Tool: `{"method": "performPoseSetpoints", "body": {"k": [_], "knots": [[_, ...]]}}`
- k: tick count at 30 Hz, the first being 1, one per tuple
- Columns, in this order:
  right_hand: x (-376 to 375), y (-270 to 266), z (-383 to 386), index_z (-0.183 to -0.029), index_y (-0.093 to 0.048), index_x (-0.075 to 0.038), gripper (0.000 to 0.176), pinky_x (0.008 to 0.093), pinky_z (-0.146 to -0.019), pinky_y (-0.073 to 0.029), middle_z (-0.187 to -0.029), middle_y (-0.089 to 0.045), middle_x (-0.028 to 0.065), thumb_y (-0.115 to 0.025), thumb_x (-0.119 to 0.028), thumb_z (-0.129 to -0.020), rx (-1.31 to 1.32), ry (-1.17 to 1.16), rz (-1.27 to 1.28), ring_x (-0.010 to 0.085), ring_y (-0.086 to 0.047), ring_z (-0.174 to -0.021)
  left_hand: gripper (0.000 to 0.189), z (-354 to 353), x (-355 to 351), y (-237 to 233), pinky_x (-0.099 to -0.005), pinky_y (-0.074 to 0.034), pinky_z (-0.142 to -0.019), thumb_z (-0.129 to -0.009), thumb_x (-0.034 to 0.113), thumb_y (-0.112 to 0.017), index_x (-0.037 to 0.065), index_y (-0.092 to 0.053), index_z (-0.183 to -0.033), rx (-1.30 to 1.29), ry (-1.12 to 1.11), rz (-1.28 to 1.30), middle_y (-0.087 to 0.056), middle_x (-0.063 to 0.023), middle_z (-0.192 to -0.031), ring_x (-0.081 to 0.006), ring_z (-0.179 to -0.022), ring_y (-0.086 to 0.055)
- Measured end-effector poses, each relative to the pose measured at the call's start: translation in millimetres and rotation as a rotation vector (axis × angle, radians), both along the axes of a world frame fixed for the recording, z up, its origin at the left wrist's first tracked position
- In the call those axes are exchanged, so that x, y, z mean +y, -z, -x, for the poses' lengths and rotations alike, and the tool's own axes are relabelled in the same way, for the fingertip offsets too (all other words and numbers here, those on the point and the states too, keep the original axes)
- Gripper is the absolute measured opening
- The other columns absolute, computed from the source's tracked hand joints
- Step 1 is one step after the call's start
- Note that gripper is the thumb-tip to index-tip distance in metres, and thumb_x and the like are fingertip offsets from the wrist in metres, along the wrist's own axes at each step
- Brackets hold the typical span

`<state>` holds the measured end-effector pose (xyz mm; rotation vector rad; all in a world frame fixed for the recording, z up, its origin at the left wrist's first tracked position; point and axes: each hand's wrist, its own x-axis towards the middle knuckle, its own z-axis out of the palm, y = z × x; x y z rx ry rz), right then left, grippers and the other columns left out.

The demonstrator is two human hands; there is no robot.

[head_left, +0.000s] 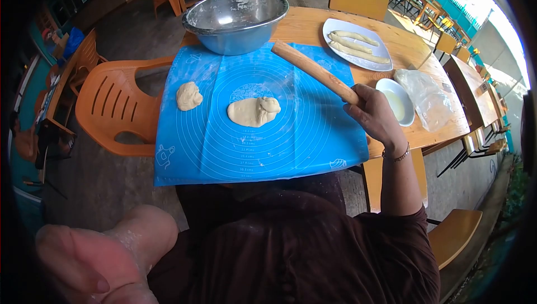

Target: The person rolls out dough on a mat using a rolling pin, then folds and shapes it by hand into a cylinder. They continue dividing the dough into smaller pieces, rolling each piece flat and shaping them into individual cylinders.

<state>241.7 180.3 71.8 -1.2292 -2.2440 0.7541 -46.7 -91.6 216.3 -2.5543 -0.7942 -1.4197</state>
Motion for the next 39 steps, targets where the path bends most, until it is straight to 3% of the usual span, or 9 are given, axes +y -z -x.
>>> {"method": "performPoseSetpoints", "body": {"k": [3,11,13,17,26,32,35,37,39], "knots": [[-6,-6,6,-0.095,-0.062,0.003,0.020,0.0410,-0.065,-0.047,-0.069,-0.061,0.0183,-0.066,-0.010,-0.082,-0.034,-0.004,-0.006,0.0317,-0.060,-0.064,0.024,-6,-18,0,-0.0235,-0.031,-0.057,-0.087,0.024,-0.074,0.033,-0.065,-0.107,0.010,-0.175,0.021,-0.039,0.0075,-0.085,-0.0111,-0.080,-0.039],[-11,-8,16,-0.096,-0.064,0.002,0.024,0.0447,-0.073,-0.048,-0.089,-0.064,0.0220,-0.064,-0.021,-0.088,-0.099,-0.085,-0.075,0.0408,-0.062,-0.082,0.037,20,4,10,-0.0256,-0.033,-0.059,-0.090,0.031,-0.071,0.031,-0.059,-0.125,0.010,0.150,0.049,-0.041,0.0061,-0.086,-0.0115,-0.083,-0.038],[-15,-13,25,-0.094,-0.066,0.001,0.038,0.0459,-0.075,-0.047,-0.091,-0.063,0.0229,-0.054,-0.035,-0.097,0.042,-0.087,0.025,0.0408,-0.062,-0.083,0.017,12,19,37,-0.0222,-0.033,-0.059,-0.091,0.024,-0.066,0.012,-0.065,-0.102,-0.499,-0.087,-0.129,-0.047,0.0011,-0.087,-0.0124,-0.073,-0.044],[-15,-15,56,-0.086,-0.067,-0.001,0.049,0.0488,-0.076,-0.048,-0.089,-0.065,0.0216,-0.045,-0.042,-0.102,-0.153,-0.089,-0.105,0.0416,-0.063,-0.082,0.032,28,91,71,-0.0207,-0.036,-0.058,-0.102,0.020,-0.045,-0.004,-0.061,-0.116,-0.787,-0.301,0.228,-0.052,0.0006,-0.079,-0.0059,-0.069,-0.045],[6,11,129,-0.085,-0.057,0.000,0.029,0.0496,-0.072,-0.052,-0.083,-0.066,0.0223,-0.052,-0.026,-0.097,-0.160,-0.087,-0.402,0.0400,-0.065,-0.077,0.042,16,177,140,-0.0429,-0.043,-0.100,-0.105,0.027,-0.040,-0.007,-0.062,-0.116,-0.117,-0.683,0.376,-0.060,-0.0208,-0.117,-0.0339,-0.114,-0.056],[11,23,142,-0.092,-0.054,0.002,0.025,0.0494,-0.073,-0.052,-0.081,-0.066,0.0242,-0.053,-0.023,-0.096,-0.177,-0.118,-0.359,0.0419,-0.065,-0.078,0.065,17,200,170,-0.0477,-0.015,-0.121,-0.105,0.041,-0.028,-0.013,-0.041,-0.139,0.180,-0.824,0.806,-0.027,-0.0301,-0.154,-0.0423,-0.148,-0.012],[16,24,143,-0.105,-0.052,0.003,0.026,0.0493,-0.078,-0.049,-0.094,-0.064,0.0272,-0.058,-0.021,-0.094,-0.159,-0.097,-0.288,0.0430,-0.062,-0.088,0.073,20,207,179,-0.0462,-0.007,-0.122,-0.105,0.047,-0.021,-0.013,-0.031,-0.145,0.331,-0.854,0.842,-0.017,-0.0294,-0.157,-0.0402,-0.149,-0.003],[16,16,143,-0.132,-0.044,0.004,0.048,0.0487,-0.101,-0.043,-0.132,-0.049,0.0323,-0.058,-0.021,-0.094,-0.277,-0.144,-0.242,0.0458,-0.048,-0.125,0.074,18,206,179,-0.0459,-0.005,-0.122,-0.104,0.048,-0.019,-0.012,-0.027,-0.147,0.329,-0.831,0.910,-0.014,-0.0289,-0.158,-0.0387,-0.150,-0.001],[16,26,144,-0.139,-0.038,0.005,0.057,0.0527,-0.109,-0.032,-0.142,-0.035,0.0336,-0.054,-0.027,-0.095,-0.347,-0.109,-0.285,0.0469,-0.031,-0.135,0.074,16,203,179,-0.0458,-0.004,-0.123,-0.104,0.048,-0.018,-0.012,-0.025,-0.147,0.339,-0.841,0.893,-0.013,-0.0286,-0.158,-0.0381,-0.150,-0.001]]}}
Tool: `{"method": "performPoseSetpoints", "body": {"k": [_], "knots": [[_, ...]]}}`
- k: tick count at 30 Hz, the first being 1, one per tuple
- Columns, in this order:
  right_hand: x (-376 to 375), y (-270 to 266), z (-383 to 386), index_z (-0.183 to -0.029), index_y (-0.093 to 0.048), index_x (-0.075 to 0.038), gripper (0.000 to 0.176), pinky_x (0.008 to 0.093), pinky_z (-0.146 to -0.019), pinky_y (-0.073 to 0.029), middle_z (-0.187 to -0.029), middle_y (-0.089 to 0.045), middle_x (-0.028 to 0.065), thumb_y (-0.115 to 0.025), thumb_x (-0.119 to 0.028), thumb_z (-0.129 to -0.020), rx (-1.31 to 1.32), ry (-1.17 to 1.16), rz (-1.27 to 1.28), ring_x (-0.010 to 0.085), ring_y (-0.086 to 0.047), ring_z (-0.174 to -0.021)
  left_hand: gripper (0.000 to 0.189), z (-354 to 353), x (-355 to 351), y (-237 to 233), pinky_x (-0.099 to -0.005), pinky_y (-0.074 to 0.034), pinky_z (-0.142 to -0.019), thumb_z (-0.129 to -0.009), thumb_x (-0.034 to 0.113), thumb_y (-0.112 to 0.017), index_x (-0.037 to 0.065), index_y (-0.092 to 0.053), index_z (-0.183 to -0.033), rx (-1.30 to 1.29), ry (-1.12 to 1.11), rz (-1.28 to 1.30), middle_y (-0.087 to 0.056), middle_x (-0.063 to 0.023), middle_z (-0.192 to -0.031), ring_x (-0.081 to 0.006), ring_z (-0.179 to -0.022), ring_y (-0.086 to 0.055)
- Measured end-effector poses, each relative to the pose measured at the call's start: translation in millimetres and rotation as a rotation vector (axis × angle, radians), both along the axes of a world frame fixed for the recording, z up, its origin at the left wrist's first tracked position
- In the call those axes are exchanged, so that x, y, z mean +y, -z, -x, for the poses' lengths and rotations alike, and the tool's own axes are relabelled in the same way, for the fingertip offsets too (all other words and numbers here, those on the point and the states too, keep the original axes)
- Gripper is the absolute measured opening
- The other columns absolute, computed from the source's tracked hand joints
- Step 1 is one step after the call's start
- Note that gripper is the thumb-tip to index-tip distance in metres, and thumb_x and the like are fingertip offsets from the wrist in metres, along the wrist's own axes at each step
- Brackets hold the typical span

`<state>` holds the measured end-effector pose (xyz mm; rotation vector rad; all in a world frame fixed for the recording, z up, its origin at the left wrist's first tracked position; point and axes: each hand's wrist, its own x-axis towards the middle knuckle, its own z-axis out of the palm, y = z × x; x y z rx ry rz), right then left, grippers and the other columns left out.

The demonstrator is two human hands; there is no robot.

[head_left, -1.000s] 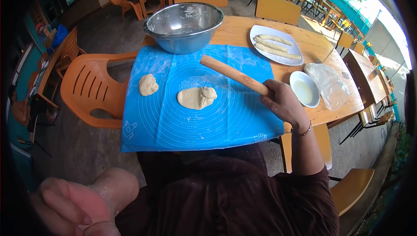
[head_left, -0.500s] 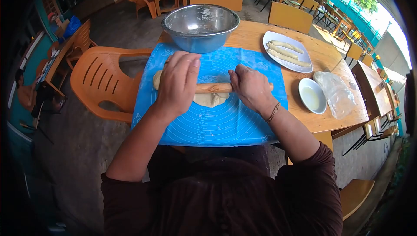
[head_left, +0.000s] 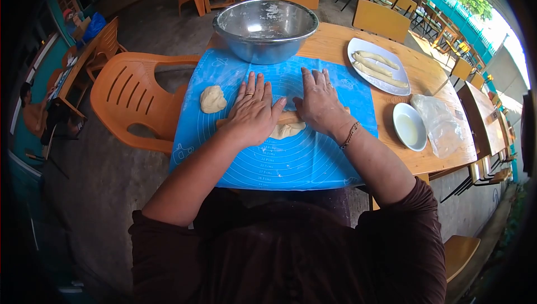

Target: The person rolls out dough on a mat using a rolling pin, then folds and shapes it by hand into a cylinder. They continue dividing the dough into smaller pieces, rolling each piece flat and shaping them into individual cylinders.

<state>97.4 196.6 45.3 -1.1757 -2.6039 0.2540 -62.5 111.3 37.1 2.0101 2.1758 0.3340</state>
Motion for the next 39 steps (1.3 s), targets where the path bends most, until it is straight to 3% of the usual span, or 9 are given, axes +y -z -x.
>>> {"method": "performPoseSetpoints", "body": {"k": [1,2,4,14,16,19,26,32,39], "knots": [[0,4,1,-0.146,-0.032,0.005,0.065,0.0566,-0.116,-0.021,-0.153,-0.021,0.0349,-0.049,-0.033,-0.096,-0.063,0.033,-0.054,0.0480,-0.014,-0.146,0.074,0,-1,0,-0.0457,-0.003,-0.123,-0.104,0.049,-0.018,-0.011,-0.024,-0.148,0.018,-0.002,-0.013,-0.012,-0.0284,-0.159,-0.0376,-0.150,-0.001],[0,6,0,-0.146,-0.032,0.005,0.065,0.0566,-0.116,-0.021,-0.153,-0.021,0.0349,-0.049,-0.033,-0.096,-0.065,0.034,-0.052,0.0480,-0.014,-0.146,0.074,0,0,1,-0.0457,-0.003,-0.123,-0.104,0.049,-0.018,-0.011,-0.024,-0.148,0.015,-0.002,-0.011,-0.012,-0.0284,-0.159,-0.0376,-0.150,-0.001],[-1,9,-3,-0.152,-0.021,0.003,0.073,0.0606,-0.118,-0.006,-0.157,-0.010,0.0335,-0.043,-0.040,-0.097,-0.133,0.051,-0.134,0.0469,-0.001,-0.148,0.074,-2,-1,3,-0.0474,-0.001,-0.122,-0.104,0.048,-0.017,-0.010,-0.023,-0.149,0.073,0.004,-0.021,-0.011,-0.0276,-0.159,-0.0373,-0.150,-0.001],[-17,25,-15,-0.151,-0.024,0.006,0.074,0.0609,-0.117,-0.009,-0.157,-0.014,0.0330,-0.038,-0.046,-0.100,-0.091,0.053,-0.143,0.0482,-0.007,-0.147,0.072,-8,-16,7,-0.0544,0.002,-0.120,-0.104,0.046,-0.017,-0.009,-0.018,-0.150,0.111,0.007,-0.042,-0.011,-0.0269,-0.160,-0.0383,-0.150,0.003],[-21,28,-18,-0.150,-0.024,0.007,0.075,0.0610,-0.117,-0.010,-0.156,-0.017,0.0339,-0.037,-0.048,-0.101,-0.057,0.050,-0.184,0.0491,-0.010,-0.147,0.075,-7,-19,10,-0.0600,0.005,-0.117,-0.103,0.049,-0.019,-0.011,-0.023,-0.149,-0.006,0.049,-0.108,-0.010,-0.0306,-0.158,-0.0413,-0.150,0.002],[-29,27,-21,-0.150,-0.023,0.008,0.075,0.0610,-0.117,-0.011,-0.155,-0.018,0.0343,-0.035,-0.048,-0.101,-0.045,0.048,-0.191,0.0496,-0.011,-0.146,0.074,-11,-25,4,-0.0557,0.006,-0.118,-0.104,0.047,-0.015,-0.010,-0.015,-0.151,0.052,0.044,-0.035,-0.008,-0.0270,-0.160,-0.0386,-0.150,0.007],[-45,25,-31,-0.150,-0.020,0.008,0.076,0.0609,-0.117,-0.008,-0.157,-0.015,0.0327,-0.036,-0.048,-0.102,-0.040,0.018,-0.169,0.0485,-0.008,-0.147,0.076,-11,-41,9,-0.0582,0.006,-0.117,-0.103,0.049,-0.016,-0.011,-0.015,-0.150,0.040,0.114,-0.101,-0.005,-0.0288,-0.160,-0.0407,-0.149,0.007],[-64,26,-42,-0.152,-0.016,0.007,0.077,0.0600,-0.117,-0.008,-0.158,-0.010,0.0318,-0.040,-0.045,-0.100,-0.065,-0.019,-0.223,0.0490,-0.006,-0.147,0.082,-14,-58,15,-0.0610,0.004,-0.116,-0.102,0.054,-0.021,-0.015,-0.027,-0.145,0.049,0.203,-0.243,-0.011,-0.0329,-0.157,-0.0423,-0.149,0.000],[-89,26,-62,-0.150,-0.019,0.008,0.076,0.0587,-0.117,-0.010,-0.157,-0.012,0.0323,-0.046,-0.041,-0.099,0.007,-0.118,-0.141,0.0485,-0.010,-0.147,0.078,-21,-87,14,-0.0518,-0.001,-0.120,-0.103,0.049,-0.022,-0.015,-0.023,-0.146,0.089,0.268,-0.236,-0.015,-0.0297,-0.158,-0.0400,-0.150,-0.006]]}}
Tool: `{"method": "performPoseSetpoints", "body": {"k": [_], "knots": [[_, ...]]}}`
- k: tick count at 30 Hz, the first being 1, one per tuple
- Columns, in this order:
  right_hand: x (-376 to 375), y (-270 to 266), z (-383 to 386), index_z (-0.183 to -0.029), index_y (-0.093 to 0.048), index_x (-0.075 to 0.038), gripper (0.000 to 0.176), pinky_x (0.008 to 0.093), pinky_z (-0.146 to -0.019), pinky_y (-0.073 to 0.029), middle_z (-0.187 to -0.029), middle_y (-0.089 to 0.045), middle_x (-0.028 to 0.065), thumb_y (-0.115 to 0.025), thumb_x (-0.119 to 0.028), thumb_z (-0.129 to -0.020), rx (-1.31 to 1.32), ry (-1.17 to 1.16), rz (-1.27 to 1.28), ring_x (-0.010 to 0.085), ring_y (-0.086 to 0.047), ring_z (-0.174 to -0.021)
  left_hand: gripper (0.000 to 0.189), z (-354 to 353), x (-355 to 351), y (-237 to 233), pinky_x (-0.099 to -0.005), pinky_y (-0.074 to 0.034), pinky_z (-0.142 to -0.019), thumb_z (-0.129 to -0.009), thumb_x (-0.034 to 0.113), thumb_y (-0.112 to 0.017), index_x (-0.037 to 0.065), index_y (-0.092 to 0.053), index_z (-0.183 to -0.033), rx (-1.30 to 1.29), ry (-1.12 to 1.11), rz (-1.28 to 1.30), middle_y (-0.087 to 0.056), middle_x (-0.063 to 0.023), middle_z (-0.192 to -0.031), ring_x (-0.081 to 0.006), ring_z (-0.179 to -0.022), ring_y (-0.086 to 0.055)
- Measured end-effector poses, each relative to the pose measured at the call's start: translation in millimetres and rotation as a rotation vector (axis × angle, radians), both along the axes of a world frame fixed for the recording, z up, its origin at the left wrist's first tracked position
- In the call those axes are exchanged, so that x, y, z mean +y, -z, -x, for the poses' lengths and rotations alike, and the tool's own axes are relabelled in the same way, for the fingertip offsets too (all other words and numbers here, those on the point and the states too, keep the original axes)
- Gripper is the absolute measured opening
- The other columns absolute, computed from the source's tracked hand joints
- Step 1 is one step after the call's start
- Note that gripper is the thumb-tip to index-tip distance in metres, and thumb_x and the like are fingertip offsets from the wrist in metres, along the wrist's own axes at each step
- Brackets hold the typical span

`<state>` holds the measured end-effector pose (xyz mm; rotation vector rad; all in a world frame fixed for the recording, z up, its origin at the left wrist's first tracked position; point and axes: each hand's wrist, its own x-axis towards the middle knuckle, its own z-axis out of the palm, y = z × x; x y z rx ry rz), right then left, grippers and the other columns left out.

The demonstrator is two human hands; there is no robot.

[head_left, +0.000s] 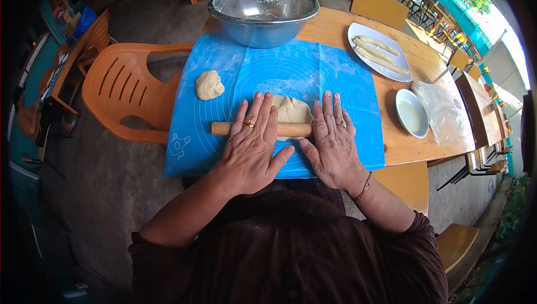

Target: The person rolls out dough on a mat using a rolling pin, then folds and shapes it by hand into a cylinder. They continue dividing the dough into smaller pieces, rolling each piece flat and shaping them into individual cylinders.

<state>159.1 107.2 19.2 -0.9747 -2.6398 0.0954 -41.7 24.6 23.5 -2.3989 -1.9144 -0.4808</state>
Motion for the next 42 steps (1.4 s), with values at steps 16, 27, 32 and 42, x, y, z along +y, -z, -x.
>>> {"method": "performPoseSetpoints", "body": {"k": [16,27,32,42], "knots": [[1,-46,-28,-0.111,-0.065,-0.003,0.036,0.0431,-0.085,-0.045,-0.095,-0.059,0.0126,-0.064,-0.004,-0.075,0.211,-0.210,0.064,0.0320,-0.056,-0.091,0.040,8,-20,-24,-0.0458,-0.041,-0.098,-0.089,-0.002,-0.054,-0.001,-0.053,-0.129,-0.192,0.084,-0.023,-0.057,-0.0163,-0.114,-0.0329,-0.108,-0.055],[36,-16,18,-0.122,-0.053,0.003,0.038,0.0500,-0.098,-0.041,-0.111,-0.054,0.0212,-0.053,-0.024,-0.095,0.113,0.082,0.080,0.0406,-0.052,-0.114,0.026,29,14,-26,-0.0448,-0.043,-0.096,-0.090,0.001,-0.056,0.002,-0.061,-0.115,-0.346,0.140,0.100,-0.053,-0.0121,-0.112,-0.0314,-0.112,-0.052],[55,-6,29,-0.148,-0.028,0.005,0.067,0.0682,-0.113,-0.009,-0.152,-0.025,0.0329,-0.042,-0.036,-0.098,-0.119,0.125,-0.018,0.0520,-0.011,-0.145,0.028,26,26,-20,-0.0549,-0.027,-0.109,-0.095,0.018,-0.056,0.001,-0.059,-0.117,-0.107,0.107,0.124,-0.049,-0.0139,-0.117,-0.0345,-0.124,-0.041],[86,-5,45,-0.152,-0.019,0.004,0.071,0.0674,-0.114,-0.002,-0.157,-0.011,0.0328,-0.033,-0.043,-0.101,-0.093,0.191,0.108,0.0493,-0.003,-0.147,0.062,34,69,-6,-0.0620,-0.006,-0.117,-0.102,0.047,-0.034,-0.004,-0.033,-0.138,-0.032,-0.085,0.045,-0.038,-0.0207,-0.138,-0.0392,-0.137,-0.028]]}}
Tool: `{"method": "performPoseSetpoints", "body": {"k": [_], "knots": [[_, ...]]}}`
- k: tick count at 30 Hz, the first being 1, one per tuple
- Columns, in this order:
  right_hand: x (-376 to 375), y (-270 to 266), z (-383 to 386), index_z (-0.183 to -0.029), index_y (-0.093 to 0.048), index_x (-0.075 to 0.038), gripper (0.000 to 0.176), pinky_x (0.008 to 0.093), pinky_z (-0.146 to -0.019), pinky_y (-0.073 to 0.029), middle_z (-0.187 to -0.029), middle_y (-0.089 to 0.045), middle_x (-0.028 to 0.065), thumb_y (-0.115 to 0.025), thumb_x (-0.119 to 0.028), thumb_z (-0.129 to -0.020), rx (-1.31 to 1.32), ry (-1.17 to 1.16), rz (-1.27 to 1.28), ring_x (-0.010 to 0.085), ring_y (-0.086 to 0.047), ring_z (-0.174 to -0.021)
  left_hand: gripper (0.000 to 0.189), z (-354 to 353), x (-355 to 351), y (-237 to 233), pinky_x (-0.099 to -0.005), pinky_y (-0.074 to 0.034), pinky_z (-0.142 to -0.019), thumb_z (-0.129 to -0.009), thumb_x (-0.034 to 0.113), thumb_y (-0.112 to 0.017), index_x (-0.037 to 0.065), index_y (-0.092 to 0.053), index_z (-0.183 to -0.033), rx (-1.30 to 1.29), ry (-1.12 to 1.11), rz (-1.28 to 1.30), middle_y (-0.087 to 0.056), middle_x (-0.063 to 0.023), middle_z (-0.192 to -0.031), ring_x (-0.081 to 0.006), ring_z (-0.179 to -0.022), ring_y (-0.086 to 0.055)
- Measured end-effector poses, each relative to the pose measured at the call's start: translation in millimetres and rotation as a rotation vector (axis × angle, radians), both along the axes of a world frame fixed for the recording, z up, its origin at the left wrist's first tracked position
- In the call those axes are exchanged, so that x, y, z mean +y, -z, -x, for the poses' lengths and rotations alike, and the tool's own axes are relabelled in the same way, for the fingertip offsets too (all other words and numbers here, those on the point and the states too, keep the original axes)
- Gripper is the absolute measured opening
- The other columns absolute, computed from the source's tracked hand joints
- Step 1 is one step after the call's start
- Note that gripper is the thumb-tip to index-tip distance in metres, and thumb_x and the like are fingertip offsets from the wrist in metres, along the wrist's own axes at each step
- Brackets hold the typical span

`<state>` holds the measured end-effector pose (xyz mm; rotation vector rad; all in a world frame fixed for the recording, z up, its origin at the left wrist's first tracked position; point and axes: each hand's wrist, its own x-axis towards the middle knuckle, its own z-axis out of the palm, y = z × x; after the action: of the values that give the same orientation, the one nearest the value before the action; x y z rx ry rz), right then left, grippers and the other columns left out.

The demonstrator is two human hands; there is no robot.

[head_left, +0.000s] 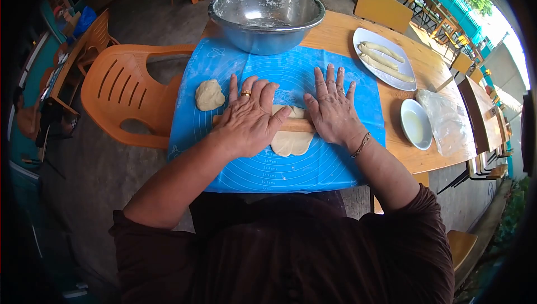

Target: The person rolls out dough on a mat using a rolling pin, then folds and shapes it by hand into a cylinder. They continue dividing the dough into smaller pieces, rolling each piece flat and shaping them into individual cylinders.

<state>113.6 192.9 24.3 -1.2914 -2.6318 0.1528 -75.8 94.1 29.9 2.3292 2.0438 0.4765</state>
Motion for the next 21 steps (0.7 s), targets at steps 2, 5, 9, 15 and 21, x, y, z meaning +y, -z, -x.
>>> {"method": "performPoseSetpoints", "body": {"k": [2,5,9,15,21], "knots": [[6,3,3,-0.152,-0.020,0.003,0.071,0.0672,-0.114,-0.002,-0.157,-0.011,0.0327,-0.032,-0.043,-0.101,0.008,0.022,-0.013,0.0492,-0.002,-0.147,0.061,1,8,-1,-0.0611,-0.007,-0.117,-0.103,0.046,-0.033,-0.004,-0.033,-0.138,0.004,-0.028,0.020,-0.038,-0.0210,-0.138,-0.0395,-0.137,-0.027],[14,3,8,-0.152,-0.022,0.004,0.070,0.0669,-0.114,-0.002,-0.158,-0.011,0.0325,-0.032,-0.043,-0.101,0.017,0.057,-0.041,0.0490,-0.001,-0.147,0.057,5,20,-1,-0.0593,-0.010,-0.118,-0.103,0.042,-0.033,-0.004,-0.035,-0.136,-0.029,-0.057,0.061,-0.040,-0.0219,-0.135,-0.0386,-0.134,-0.031],[25,0,16,-0.151,-0.023,0.004,0.068,0.0672,-0.114,-0.001,-0.158,-0.011,0.0321,-0.032,-0.041,-0.100,-0.042,0.100,-0.078,0.0488,-0.002,-0.147,0.047,8,33,-2,-0.0510,-0.025,-0.112,-0.100,0.034,-0.045,-0.005,-0.041,-0.126,-0.044,-0.150,0.101,-0.045,-0.0240,-0.128,-0.0369,-0.123,-0.040],[45,7,24,-0.147,-0.031,0.005,0.066,0.0684,-0.114,-0.003,-0.156,-0.017,0.0329,-0.037,-0.039,-0.098,-0.003,0.127,-0.195,0.0494,-0.005,-0.147,0.039,8,47,-6,-0.0481,-0.031,-0.106,-0.092,0.023,-0.053,-0.006,-0.046,-0.117,-0.048,-0.298,0.116,-0.048,-0.0256,-0.124,-0.0376,-0.118,-0.044],[62,8,30,-0.120,-0.056,0.006,0.051,0.0715,-0.111,-0.011,-0.140,-0.045,0.0315,-0.039,-0.038,-0.099,0.120,0.161,-0.314,0.0514,-0.023,-0.142,0.029,10,62,-5,-0.0468,-0.035,-0.103,-0.088,0.017,-0.056,-0.004,-0.053,-0.108,-0.024,-0.396,-0.041,-0.056,-0.0237,-0.114,-0.0367,-0.111,-0.050]]}}
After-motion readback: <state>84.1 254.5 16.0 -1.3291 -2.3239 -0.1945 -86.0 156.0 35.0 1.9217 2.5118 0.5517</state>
